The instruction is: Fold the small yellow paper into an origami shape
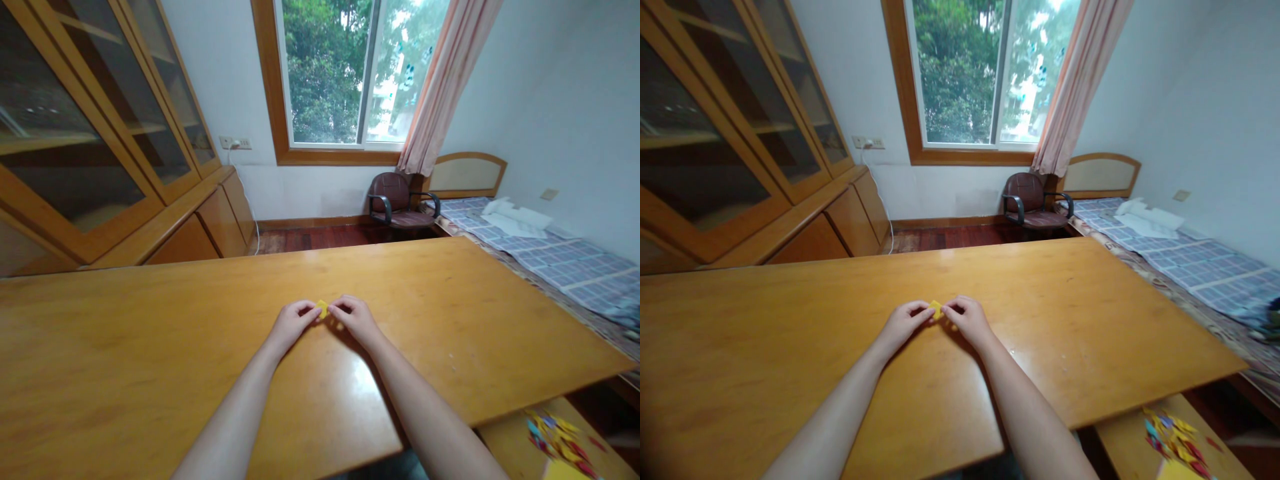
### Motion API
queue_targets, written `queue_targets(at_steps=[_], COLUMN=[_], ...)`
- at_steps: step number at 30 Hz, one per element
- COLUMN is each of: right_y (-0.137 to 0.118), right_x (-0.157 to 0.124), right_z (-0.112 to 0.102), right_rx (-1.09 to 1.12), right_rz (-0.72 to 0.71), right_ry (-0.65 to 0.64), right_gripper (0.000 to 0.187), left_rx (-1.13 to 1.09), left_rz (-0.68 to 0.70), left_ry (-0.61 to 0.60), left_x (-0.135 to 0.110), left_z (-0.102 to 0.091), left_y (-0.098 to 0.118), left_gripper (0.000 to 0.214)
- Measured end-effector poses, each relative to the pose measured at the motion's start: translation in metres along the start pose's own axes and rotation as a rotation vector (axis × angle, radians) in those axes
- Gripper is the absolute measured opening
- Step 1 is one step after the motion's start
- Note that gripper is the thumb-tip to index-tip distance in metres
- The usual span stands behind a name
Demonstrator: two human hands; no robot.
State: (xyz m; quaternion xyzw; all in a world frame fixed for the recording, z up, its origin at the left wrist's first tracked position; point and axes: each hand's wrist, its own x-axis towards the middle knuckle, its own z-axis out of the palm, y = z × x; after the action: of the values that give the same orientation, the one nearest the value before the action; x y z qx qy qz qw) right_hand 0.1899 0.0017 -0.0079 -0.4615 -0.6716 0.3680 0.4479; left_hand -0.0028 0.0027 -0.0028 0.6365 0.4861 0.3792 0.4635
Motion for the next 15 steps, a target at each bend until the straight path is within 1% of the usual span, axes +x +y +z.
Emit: queue_targets(at_steps=[4,10,15], right_y=[0.0001,-0.0044,-0.0059], right_x=[0.0002,0.0002,-0.0001], right_z=[0.0010,0.0022,0.0007], right_rx=[-0.008,-0.041,-0.039], right_rz=[-0.014,-0.039,-0.040], right_ry=[-0.008,-0.053,-0.056], right_gripper=[0.014,0.013,0.013], left_rx=[0.008,0.188,0.208], left_rz=[-0.006,0.084,0.108], left_ry=[-0.006,-0.050,-0.029], left_x=[0.0000,-0.0016,-0.0020], left_z=[0.0003,0.0006,0.0007], left_y=[-0.0024,0.0004,0.0017], left_gripper=[0.028,0.027,0.026])
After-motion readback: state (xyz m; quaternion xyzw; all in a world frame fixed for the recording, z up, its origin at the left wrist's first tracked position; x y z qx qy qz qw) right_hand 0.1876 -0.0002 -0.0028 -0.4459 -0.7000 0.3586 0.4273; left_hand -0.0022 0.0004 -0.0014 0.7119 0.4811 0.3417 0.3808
